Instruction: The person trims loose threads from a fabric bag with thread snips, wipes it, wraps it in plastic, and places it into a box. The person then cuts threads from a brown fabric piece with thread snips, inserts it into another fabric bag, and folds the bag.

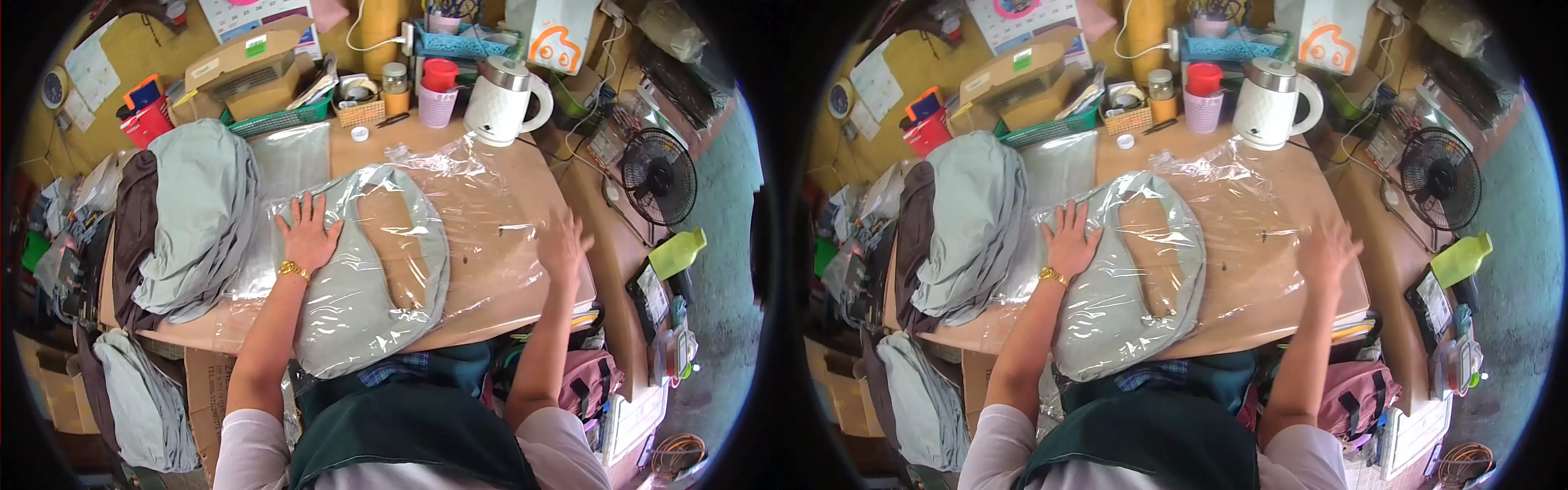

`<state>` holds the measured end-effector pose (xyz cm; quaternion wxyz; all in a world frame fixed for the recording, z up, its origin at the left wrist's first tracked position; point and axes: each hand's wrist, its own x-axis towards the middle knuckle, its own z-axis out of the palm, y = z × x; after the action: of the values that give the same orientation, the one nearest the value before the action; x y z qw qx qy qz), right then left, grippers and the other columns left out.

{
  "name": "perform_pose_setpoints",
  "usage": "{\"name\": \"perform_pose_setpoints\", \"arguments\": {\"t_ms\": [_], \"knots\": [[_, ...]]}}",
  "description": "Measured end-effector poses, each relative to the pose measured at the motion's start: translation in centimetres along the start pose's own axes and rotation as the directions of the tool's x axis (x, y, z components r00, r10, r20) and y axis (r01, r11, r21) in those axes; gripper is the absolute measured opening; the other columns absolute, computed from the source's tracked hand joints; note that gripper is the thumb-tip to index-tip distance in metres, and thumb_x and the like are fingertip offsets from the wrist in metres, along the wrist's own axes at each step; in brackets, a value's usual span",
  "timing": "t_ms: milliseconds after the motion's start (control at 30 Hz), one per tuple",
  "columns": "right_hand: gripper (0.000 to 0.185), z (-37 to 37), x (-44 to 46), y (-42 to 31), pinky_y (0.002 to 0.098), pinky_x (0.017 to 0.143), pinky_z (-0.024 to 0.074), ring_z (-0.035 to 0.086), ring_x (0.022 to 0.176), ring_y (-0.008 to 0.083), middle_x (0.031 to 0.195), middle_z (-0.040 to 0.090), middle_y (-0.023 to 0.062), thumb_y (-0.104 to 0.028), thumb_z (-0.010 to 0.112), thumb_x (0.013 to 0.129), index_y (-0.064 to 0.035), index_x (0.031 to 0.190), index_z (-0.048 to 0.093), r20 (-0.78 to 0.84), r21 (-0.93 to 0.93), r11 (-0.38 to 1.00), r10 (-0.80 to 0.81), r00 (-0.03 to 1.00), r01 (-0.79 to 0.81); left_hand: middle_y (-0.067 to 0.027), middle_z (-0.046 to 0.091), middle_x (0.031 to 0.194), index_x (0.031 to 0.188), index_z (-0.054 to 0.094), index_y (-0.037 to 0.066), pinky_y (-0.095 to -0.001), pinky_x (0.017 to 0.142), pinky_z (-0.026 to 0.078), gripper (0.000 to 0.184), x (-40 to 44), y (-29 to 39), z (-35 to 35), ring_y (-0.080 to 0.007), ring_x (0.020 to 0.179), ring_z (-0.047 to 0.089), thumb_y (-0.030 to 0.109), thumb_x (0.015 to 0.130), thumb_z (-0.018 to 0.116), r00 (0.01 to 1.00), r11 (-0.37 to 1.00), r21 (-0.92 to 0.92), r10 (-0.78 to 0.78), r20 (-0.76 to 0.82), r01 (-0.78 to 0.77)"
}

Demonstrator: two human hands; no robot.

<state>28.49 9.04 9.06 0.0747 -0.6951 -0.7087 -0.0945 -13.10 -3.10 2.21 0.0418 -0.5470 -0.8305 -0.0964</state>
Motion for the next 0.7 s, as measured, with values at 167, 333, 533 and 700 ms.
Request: {"name": "perform_pose_setpoints", "arguments": {"t_ms": [167,333,533,700], "knots": [[0.057,-11.5,-5.1,-18.7,0.0653,0.108,0.018,0.041,0.131,0.033,0.131,0.052,0.0181,-0.052,0.054,0.089,-0.0111,0.129,0.055,-0.175,0.333,0.761,-0.531,0.829,0.557,-0.0143,0.026,0.155,0.148,0.032,0.014,-0.0669,0.11,0.008,0.068,-0.3,-0.1,0.6,-0.0372,0.144,0.019,0.054,0.093,0.04,1.0,0.999,0.045,0.023,0.002,-0.023],[0.069,-1.3,-0.8,-24.9,0.0676,0.109,0.0017,0.016,0.146,0.0319,0.153,0.031,0.0122,-0.063,0.044,0.088,-0.0242,0.146,0.038,0.043,0.25,0.727,-0.668,0.743,0.64,-0.0109,0.023,0.157,0.148,0.032,0.017,-0.0678,0.11,0.009,0.068,-0.4,-0.2,0.4,-0.0347,0.145,0.016,0.053,0.092,0.045,1.0,0.999,0.031,-0.015,0.02,0.014],[0.079,6.6,6.1,-5.8,0.0593,0.113,0.0057,0.02,0.144,0.0313,0.153,0.025,0.019,-0.061,0.049,0.087,-0.0094,0.146,0.035,0.202,0.211,0.969,0.084,0.976,-0.127,-0.0114,0.034,0.152,0.145,0.039,0.011,-0.0576,0.113,0.017,0.063,-0.7,0.3,-0.6,-0.0299,0.142,0.027,0.048,0.094,0.047,0.998,0.999,-0.004,-0.05,-0.037,0.05],[0.069,8.0,1.4,-2.6,0.0541,0.113,0.0189,0.032,0.137,0.0366,0.148,0.033,0.0193,-0.048,0.056,0.089,-0.0037,0.14,0.039,0.119,0.147,0.987,0.046,0.992,-0.064,-0.0105,0.065,0.114,0.112,0.065,0.002,-0.029,0.093,0.045,0.022,-4.9,0.5,-14.5,-0.0172,0.108,0.059,0.012,0.094,0.057,0.91,0.359,-0.895,-0.215,-0.356,-0.265]]}}
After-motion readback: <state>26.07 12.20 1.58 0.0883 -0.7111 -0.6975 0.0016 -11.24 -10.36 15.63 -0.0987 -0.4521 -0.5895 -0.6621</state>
